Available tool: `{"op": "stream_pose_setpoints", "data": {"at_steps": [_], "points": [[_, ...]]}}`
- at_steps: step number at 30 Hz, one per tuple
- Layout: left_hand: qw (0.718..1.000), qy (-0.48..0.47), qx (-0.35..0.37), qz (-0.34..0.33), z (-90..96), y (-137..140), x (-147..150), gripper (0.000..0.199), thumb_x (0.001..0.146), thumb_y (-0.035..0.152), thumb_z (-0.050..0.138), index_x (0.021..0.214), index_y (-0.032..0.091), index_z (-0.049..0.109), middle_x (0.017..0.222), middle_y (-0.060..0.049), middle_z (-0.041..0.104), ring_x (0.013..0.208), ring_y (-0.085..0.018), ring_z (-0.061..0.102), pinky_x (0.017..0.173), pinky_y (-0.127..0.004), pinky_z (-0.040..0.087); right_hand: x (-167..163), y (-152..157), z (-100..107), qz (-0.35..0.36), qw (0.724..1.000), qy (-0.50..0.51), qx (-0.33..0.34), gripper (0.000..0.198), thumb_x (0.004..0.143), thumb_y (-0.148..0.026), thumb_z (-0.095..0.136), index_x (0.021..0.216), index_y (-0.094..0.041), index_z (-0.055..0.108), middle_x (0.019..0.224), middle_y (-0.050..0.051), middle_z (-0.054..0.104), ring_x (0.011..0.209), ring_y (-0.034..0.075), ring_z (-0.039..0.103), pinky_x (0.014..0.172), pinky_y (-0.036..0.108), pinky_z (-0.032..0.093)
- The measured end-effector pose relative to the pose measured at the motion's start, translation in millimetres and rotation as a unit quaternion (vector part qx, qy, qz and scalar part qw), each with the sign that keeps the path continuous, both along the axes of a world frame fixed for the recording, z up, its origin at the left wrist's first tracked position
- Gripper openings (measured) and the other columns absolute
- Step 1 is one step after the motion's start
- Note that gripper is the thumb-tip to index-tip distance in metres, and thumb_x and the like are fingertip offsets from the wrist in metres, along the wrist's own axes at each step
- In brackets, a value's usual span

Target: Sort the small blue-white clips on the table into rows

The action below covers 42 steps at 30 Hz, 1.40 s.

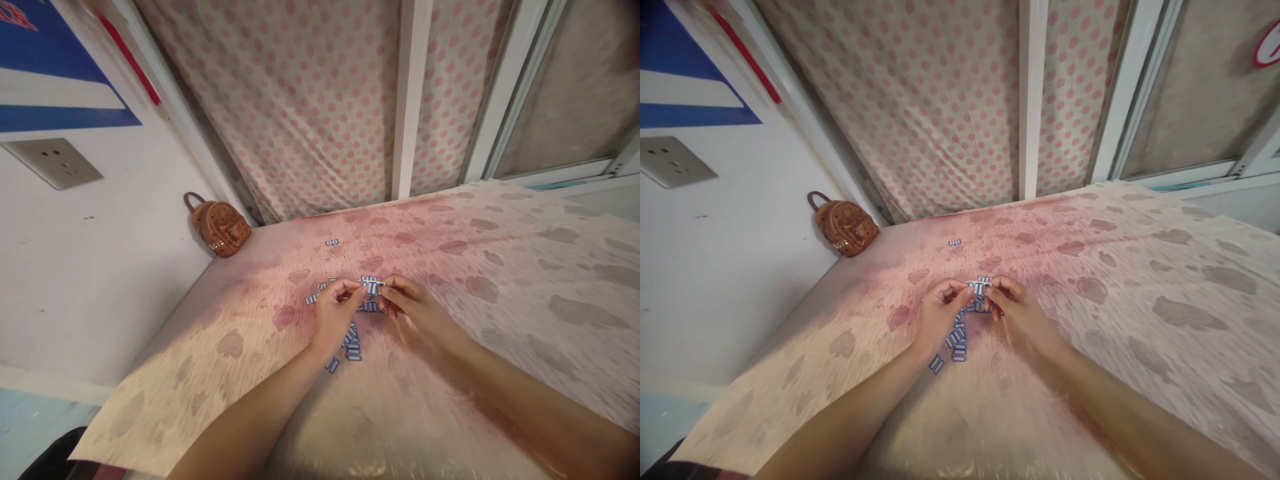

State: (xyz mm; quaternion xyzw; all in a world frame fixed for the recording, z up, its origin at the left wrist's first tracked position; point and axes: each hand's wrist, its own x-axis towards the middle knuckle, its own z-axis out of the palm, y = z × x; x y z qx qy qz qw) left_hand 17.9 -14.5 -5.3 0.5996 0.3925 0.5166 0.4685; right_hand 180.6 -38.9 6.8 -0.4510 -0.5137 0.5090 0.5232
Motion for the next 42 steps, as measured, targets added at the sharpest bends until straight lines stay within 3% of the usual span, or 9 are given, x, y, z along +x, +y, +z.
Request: {"op": "stream_pose_setpoints", "data": {"at_steps": [5,7,10,13,17,25,29,35,42], "points": [[0.994,0.089,0.046,0.048,-7.8,31.9,-11.9,0.016,0.09,0.031,0.065,0.093,0.017,0.073,0.093,-0.006,0.074,0.086,-0.018,0.067,0.076,-0.027,0.05,8.9,6.7,-3.5,-0.088,0.996,-0.001,0.03,0.035,0.081,-0.049,0.067,0.065,-0.022,0.054,0.06,-0.002,0.05,0.055,0.013,0.044,0.055,0.028,0.036],[0.98,0.176,0.046,0.079,-12.5,52.1,-18.7,0.009,0.085,0.021,0.068,0.089,0.016,0.074,0.093,-0.005,0.075,0.083,-0.017,0.066,0.077,-0.027,0.049,14.1,12.1,-7.7,-0.119,0.992,0.022,0.02,0.036,0.077,-0.051,0.071,0.063,-0.021,0.055,0.06,-0.002,0.05,0.056,0.013,0.043,0.054,0.028,0.035],[0.952,0.301,0.019,0.051,-16.4,75.9,-24.1,0.007,0.081,0.015,0.07,0.086,0.015,0.075,0.091,-0.005,0.076,0.082,-0.017,0.067,0.077,-0.027,0.049,19.8,18.6,-13.6,-0.133,0.989,0.066,0.008,0.037,0.071,-0.052,0.075,0.062,-0.021,0.056,0.064,-0.001,0.053,0.057,0.013,0.043,0.055,0.028,0.034],[0.92,0.392,0.01,0.02,-15.2,84.9,-22.1,0.013,0.077,0.021,0.076,0.089,0.016,0.075,0.091,-0.006,0.076,0.084,-0.019,0.068,0.075,-0.027,0.049,21.4,20.1,-14.8,-0.133,0.987,0.092,-0.001,0.039,0.067,-0.053,0.078,0.06,-0.022,0.057,0.064,-0.001,0.053,0.058,0.013,0.043,0.056,0.029,0.035],[0.89,0.455,0.006,0.037,-14.2,85.2,-17.1,0.028,0.071,0.037,0.083,0.087,0.016,0.073,0.091,-0.006,0.073,0.085,-0.022,0.066,0.069,-0.028,0.046,20.1,17.3,-10.6,-0.124,0.988,0.092,0.002,0.04,0.067,-0.055,0.079,0.061,-0.022,0.057,0.066,0.0,0.053,0.059,0.013,0.043,0.057,0.029,0.035],[0.926,0.374,0.02,0.046,-18.0,80.1,-15.5,0.007,0.078,0.018,0.073,0.08,0.016,0.067,0.072,0.002,0.065,0.068,-0.014,0.059,0.061,-0.023,0.038,15.7,14.2,-5.8,-0.116,0.99,0.076,-0.005,0.04,0.069,-0.054,0.077,0.062,-0.021,0.055,0.061,-0.002,0.05,0.057,0.013,0.042,0.056,0.029,0.033],[0.934,0.349,0.029,0.076,-14.1,75.1,-16.5,0.011,0.081,0.019,0.071,0.072,0.016,0.065,0.064,0.003,0.061,0.063,-0.013,0.056,0.059,-0.023,0.035,15.4,12.6,-4.9,-0.113,0.992,0.059,0.012,0.04,0.072,-0.054,0.074,0.061,-0.021,0.053,0.059,-0.002,0.048,0.055,0.013,0.041,0.055,0.029,0.032],[0.929,0.328,0.138,0.104,-3.9,57.5,-22.6,0.009,0.082,0.021,0.071,0.074,0.018,0.072,0.082,-0.004,0.071,0.081,-0.018,0.063,0.075,-0.027,0.042,12.9,8.2,-2.5,-0.092,0.994,-0.042,0.042,0.034,0.084,-0.047,0.061,0.063,-0.022,0.05,0.055,-0.004,0.046,0.054,0.013,0.044,0.054,0.028,0.035],[0.989,0.143,0.036,0.007,8.4,31.1,-21.0,0.017,0.082,0.032,0.072,0.077,0.016,0.069,0.069,0.0,0.067,0.064,-0.014,0.059,0.058,-0.023,0.04,8.0,7.6,-11.5,-0.077,0.987,-0.105,0.098,0.023,0.092,-0.036,0.052,0.073,-0.023,0.053,0.061,-0.004,0.05,0.054,0.013,0.047,0.054,0.027,0.037]]}}
